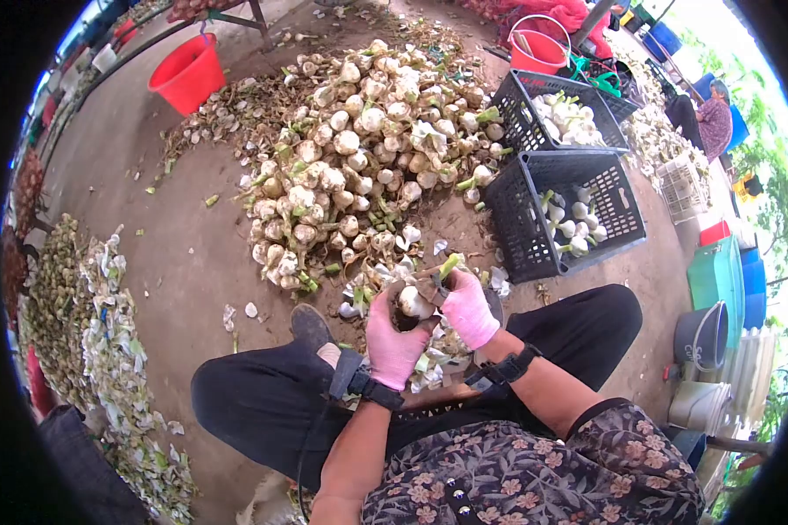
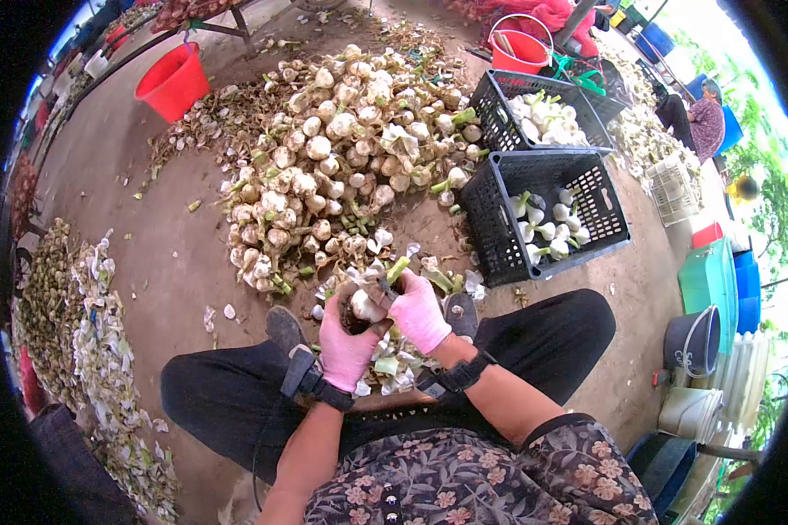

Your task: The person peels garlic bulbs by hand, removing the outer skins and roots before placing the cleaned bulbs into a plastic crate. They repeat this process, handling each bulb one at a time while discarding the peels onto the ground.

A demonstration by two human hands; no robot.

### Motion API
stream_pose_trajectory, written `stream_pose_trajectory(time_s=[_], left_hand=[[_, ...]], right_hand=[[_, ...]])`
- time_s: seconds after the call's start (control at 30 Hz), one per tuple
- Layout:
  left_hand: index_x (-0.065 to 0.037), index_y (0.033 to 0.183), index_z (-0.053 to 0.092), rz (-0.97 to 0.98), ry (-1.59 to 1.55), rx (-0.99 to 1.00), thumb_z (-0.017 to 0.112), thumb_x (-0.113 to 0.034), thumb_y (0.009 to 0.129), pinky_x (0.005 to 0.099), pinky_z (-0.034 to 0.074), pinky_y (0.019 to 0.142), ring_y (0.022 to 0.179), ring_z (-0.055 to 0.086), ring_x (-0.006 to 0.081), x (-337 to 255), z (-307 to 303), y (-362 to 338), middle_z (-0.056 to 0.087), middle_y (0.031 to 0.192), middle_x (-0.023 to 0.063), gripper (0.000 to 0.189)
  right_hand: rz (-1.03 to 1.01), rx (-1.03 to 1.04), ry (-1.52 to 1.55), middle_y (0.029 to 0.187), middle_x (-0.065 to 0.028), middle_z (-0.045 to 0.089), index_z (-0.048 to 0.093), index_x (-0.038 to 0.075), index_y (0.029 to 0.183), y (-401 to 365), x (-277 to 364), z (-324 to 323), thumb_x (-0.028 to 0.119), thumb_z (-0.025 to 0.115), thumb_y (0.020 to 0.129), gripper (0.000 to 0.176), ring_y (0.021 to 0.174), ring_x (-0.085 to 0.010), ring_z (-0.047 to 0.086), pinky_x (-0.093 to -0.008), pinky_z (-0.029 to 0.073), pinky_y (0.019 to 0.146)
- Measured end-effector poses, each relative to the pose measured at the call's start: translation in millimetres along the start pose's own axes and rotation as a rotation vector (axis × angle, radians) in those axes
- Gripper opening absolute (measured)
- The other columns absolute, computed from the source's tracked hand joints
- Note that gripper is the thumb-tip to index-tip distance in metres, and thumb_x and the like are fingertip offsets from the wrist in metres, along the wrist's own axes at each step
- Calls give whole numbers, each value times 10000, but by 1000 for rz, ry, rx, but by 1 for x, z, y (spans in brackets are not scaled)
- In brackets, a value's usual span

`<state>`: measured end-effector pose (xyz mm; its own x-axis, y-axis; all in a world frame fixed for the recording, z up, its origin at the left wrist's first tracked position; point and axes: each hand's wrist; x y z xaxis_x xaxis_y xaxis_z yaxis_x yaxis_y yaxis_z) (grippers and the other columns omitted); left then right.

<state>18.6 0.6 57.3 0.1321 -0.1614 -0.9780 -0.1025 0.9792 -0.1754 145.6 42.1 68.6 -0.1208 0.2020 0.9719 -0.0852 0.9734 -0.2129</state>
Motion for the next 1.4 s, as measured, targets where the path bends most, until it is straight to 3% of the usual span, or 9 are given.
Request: stream_pose_trajectory(time_s=[0.4,0.5,0.57,0.73,0.93,1.1,1.23,1.37,1.4], left_hand=[[8,1192,472,-46,-39,50,761,26,678,288,479,854,975,590,154,1,-8,4,600,1079,99,590],[-3,1205,474,21,-252,28,707,-105,795,292,503,794,922,609,170,15,-12,6,612,1043,98,482],[-18,1219,473,-339,-757,197,588,-273,900,297,518,710,862,621,186,19,-23,5,620,1013,100,424],[-43,1232,475,-485,-812,276,492,-430,927,304,516,746,866,614,205,15,-21,5,607,1060,92,493],[5,1241,440,-113,-195,59,705,26,753,287,476,885,1002,580,170,3,-15,3,574,1114,86,555],[-6,1253,456,-87,-309,257,709,-27,779,287,449,913,1031,565,153,9,-16,-1,575,1134,65,539],[-21,1324,418,-202,-361,384,710,-86,801,276,437,919,1073,545,141,4,-10,-5,564,1185,71,603],[-27,1316,426,-226,-401,361,669,-19,809,280,455,903,1051,556,136,0,-15,-3,570,1163,62,563],[-29,1310,432,-240,-413,349,651,10,809,282,463,898,1045,560,134,-4,-16,-4,573,1155,61,548]], right_hand=[[21,114,-359,844,-142,644,595,-34,980,-2,23,-17,150,665,821,253,781,-181,596,-314,461,721],[-33,100,-427,851,-163,653,603,-41,985,-2,28,-19,126,651,821,239,791,-201,615,-324,465,713],[-59,103,-482,850,-173,659,610,-36,996,-3,25,-21,111,642,820,231,799,-203,624,-328,468,708],[10,110,-391,828,-192,652,623,-20,979,-4,29,-24,90,635,803,207,804,-264,631,-337,469,721],[-183,134,-418,838,-124,656,645,19,971,-8,-1,-26,-63,584,722,269,782,-191,619,-310,470,705],[-401,-114,-687,884,-178,624,652,32,930,2,3,-28,-99,460,652,362,845,-333,608,-384,475,763],[-194,-89,-864,893,-175,601,645,35,932,29,-19,-39,-6,520,721,248,904,-355,578,-403,467,799],[-171,-53,-802,976,-172,590,583,54,1149,27,-11,-47,-21,543,722,435,935,-355,580,-394,454,872],[-110,16,-684,1167,-183,523,491,122,1302,23,1,-50,-96,546,697,645,1064,-311,552,-341,444,914]])
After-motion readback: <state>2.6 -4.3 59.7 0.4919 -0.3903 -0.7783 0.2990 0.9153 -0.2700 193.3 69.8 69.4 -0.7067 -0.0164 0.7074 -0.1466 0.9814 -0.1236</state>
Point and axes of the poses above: each hand's wrist, its own y-axis towards the middle knuckle, its own z-axis out of the palm, x = y × z
